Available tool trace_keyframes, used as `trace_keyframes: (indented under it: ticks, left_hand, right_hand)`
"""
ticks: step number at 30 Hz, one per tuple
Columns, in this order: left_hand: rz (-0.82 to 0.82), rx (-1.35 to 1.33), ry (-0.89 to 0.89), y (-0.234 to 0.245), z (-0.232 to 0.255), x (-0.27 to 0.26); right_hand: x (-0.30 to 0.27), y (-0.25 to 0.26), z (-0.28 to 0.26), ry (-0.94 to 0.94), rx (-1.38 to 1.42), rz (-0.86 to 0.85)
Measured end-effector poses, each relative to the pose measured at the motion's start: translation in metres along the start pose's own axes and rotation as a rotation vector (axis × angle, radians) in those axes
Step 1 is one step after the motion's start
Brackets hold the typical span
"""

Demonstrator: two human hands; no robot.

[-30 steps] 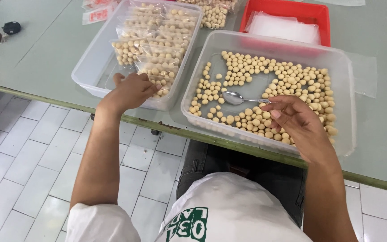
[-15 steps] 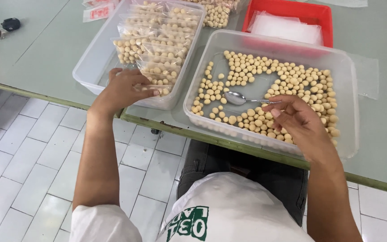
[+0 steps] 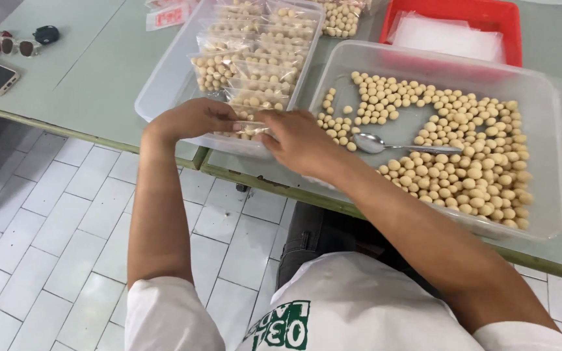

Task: The person is manually packaging small round food items into individual plastic bags using a spoon and then organizing the filled bags into a container.

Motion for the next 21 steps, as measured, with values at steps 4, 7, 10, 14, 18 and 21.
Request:
trace_keyframes:
  ticks: [4,7,10,14,18,21]
  left_hand:
    - [-0.043,0.024,0.008,-0.004,-0.011,0.012]
    - [-0.059,0.009,-0.009,-0.005,-0.008,0.009]
    - [-0.035,0.065,-0.035,-0.003,0.009,-0.015]
    - [-0.018,0.027,0.079,0.003,0.018,-0.041]
    - [-0.01,0.097,0.132,0.003,0.006,-0.023]
    - [0.02,0.092,0.152,0.004,0.002,-0.021]
  right_hand:
    - [0.04,-0.045,0.021,-0.14,-0.187,-0.118]
    - [0.042,-0.04,0.02,-0.146,-0.225,-0.062]
    - [0.044,-0.039,0.022,-0.177,-0.295,-0.117]
    - [0.038,-0.033,0.026,-0.297,-0.285,-0.241]
    - [0.049,-0.049,0.051,-0.354,-0.351,-0.271]
    - [0.036,-0.03,0.03,-0.409,-0.322,-0.257]
Point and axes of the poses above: each hand's wrist, its own x-axis towards the middle knuckle, its own y-axis out of the back of the hand, z = x × y, the point moved 9 cm from there along x, towards the middle knuckle, and after that the axes turned 11 degrees about -z, right-handed, at the moved point
